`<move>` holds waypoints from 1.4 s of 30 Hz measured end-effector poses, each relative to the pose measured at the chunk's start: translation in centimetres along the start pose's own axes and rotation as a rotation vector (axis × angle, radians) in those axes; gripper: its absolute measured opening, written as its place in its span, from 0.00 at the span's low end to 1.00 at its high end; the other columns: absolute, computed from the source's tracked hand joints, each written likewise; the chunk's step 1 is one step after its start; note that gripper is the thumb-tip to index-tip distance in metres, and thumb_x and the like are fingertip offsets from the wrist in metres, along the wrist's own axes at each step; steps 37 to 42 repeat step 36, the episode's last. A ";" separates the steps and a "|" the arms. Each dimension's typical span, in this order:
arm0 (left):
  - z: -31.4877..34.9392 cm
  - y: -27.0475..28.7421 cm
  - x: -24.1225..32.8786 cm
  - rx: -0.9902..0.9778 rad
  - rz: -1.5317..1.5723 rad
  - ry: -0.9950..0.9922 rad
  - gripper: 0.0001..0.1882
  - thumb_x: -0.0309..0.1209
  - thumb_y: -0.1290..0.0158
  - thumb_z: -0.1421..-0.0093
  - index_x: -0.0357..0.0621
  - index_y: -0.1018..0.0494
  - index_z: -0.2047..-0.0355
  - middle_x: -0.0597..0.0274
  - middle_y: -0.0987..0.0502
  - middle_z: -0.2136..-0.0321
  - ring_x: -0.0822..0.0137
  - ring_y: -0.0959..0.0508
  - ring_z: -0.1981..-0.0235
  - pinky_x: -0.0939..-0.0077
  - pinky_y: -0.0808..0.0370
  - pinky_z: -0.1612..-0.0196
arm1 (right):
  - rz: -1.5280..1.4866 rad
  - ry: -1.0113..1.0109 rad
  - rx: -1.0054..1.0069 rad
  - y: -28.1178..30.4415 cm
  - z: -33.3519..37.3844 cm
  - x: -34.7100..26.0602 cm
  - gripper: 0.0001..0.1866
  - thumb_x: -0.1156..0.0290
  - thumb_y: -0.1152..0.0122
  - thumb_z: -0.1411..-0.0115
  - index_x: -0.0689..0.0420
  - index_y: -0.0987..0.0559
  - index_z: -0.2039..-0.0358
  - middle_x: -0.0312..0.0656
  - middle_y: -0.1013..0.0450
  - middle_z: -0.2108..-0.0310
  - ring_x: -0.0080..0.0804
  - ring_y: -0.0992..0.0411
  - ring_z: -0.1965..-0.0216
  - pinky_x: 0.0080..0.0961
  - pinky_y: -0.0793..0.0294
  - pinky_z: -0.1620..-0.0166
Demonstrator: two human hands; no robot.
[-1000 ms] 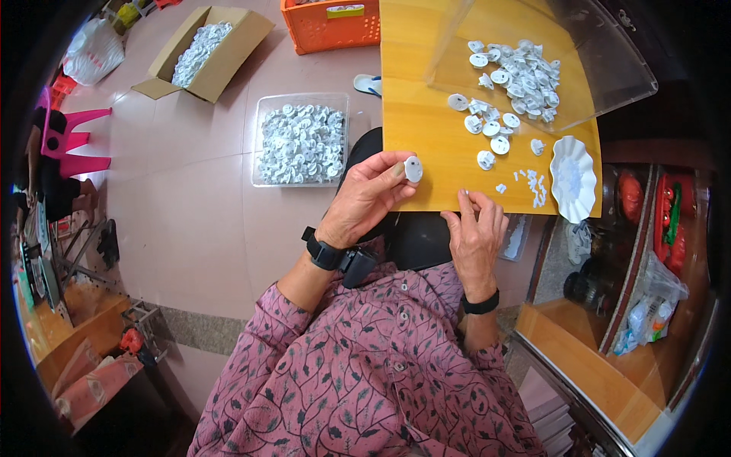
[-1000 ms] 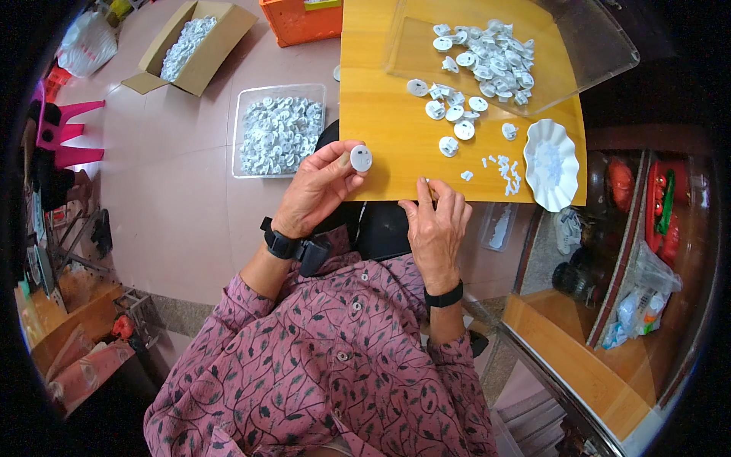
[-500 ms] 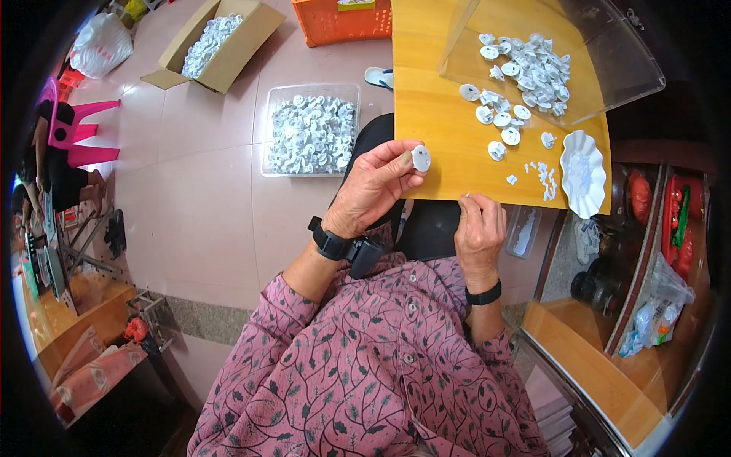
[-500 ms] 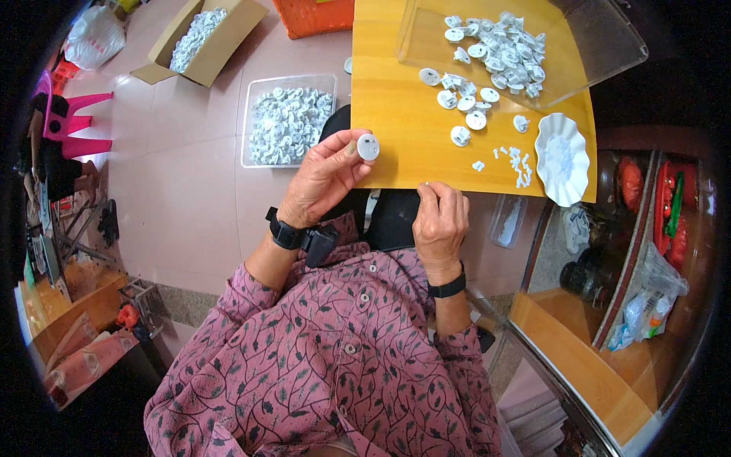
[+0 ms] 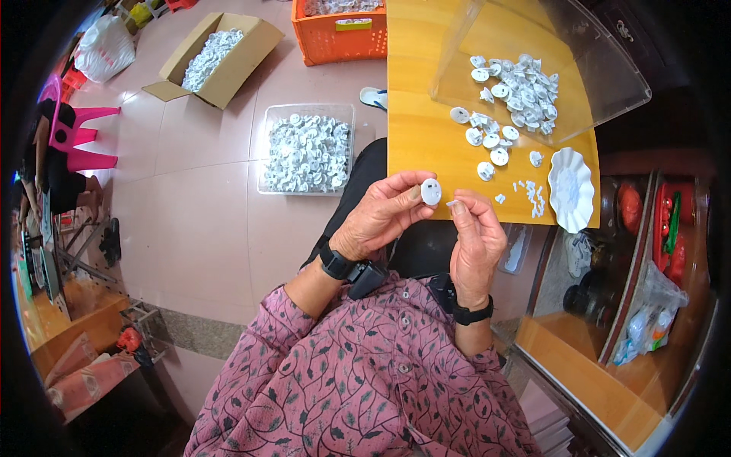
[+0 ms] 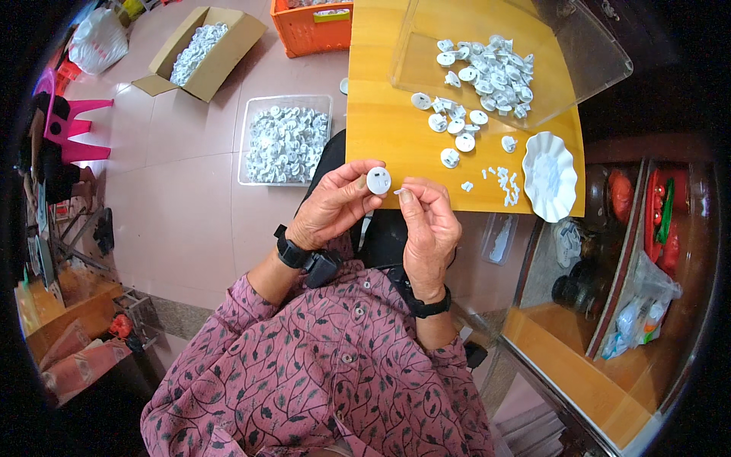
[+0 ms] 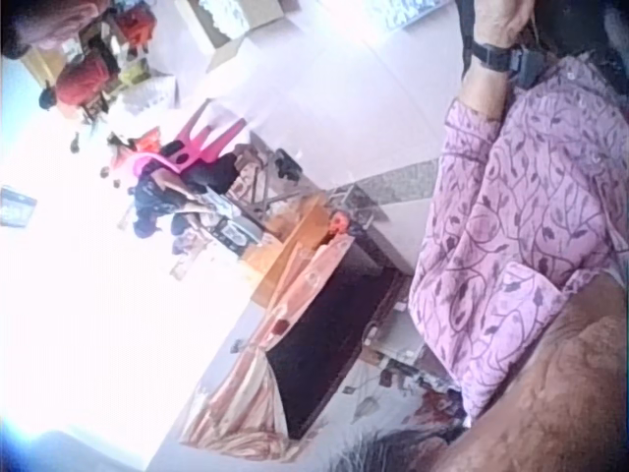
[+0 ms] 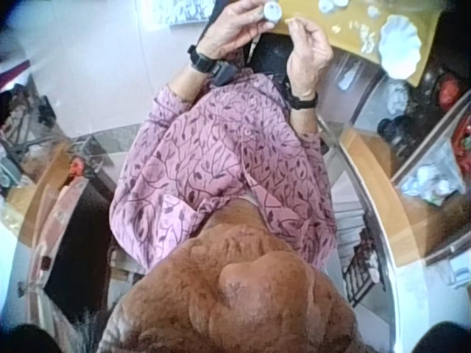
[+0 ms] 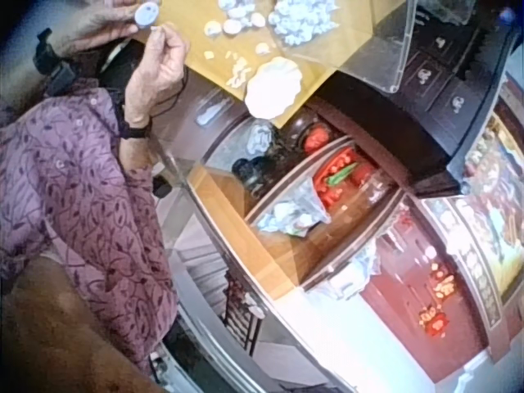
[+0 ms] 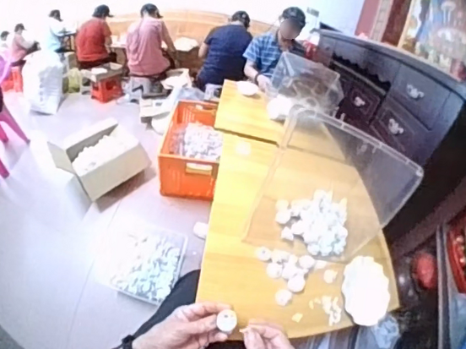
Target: Sorting and assembling small plastic components at a workstation.
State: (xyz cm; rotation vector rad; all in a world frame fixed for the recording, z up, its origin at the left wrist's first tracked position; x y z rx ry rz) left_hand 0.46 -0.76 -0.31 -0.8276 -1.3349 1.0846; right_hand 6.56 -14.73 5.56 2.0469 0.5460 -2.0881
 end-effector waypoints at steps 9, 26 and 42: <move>0.1 -0.4 -0.1 -0.039 -0.044 -0.036 0.16 0.26 0.46 0.36 0.39 0.29 0.49 0.59 0.25 0.53 0.66 0.24 0.50 0.68 0.24 0.45 | -0.086 0.027 -0.021 -1.4 -0.1 0.3 0.04 0.80 0.39 0.39 0.65 0.21 0.64 0.42 0.30 0.54 0.26 0.31 0.52 0.22 0.31 0.48; 0.2 -1.1 -0.1 -0.031 -0.078 -0.061 0.15 0.26 0.46 0.36 0.39 0.29 0.49 0.59 0.25 0.53 0.66 0.24 0.50 0.67 0.24 0.45 | -0.030 0.108 0.034 -1.6 0.1 0.9 0.03 0.80 0.40 0.38 0.66 0.21 0.64 0.43 0.29 0.55 0.27 0.30 0.54 0.22 0.29 0.49; 0.5 -1.2 0.0 -0.023 -0.121 -0.081 0.16 0.27 0.46 0.36 0.39 0.29 0.48 0.59 0.25 0.53 0.66 0.24 0.50 0.68 0.25 0.45 | 0.196 0.204 0.027 -1.8 0.6 0.5 0.05 0.78 0.39 0.38 0.64 0.22 0.62 0.45 0.29 0.55 0.30 0.29 0.53 0.23 0.29 0.49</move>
Point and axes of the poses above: each hand's wrist, its own z-axis away from the middle knuckle, its own y-axis out of the back of the hand, x = y × z, the point moved 2 cm from there along -z, towards the middle knuckle
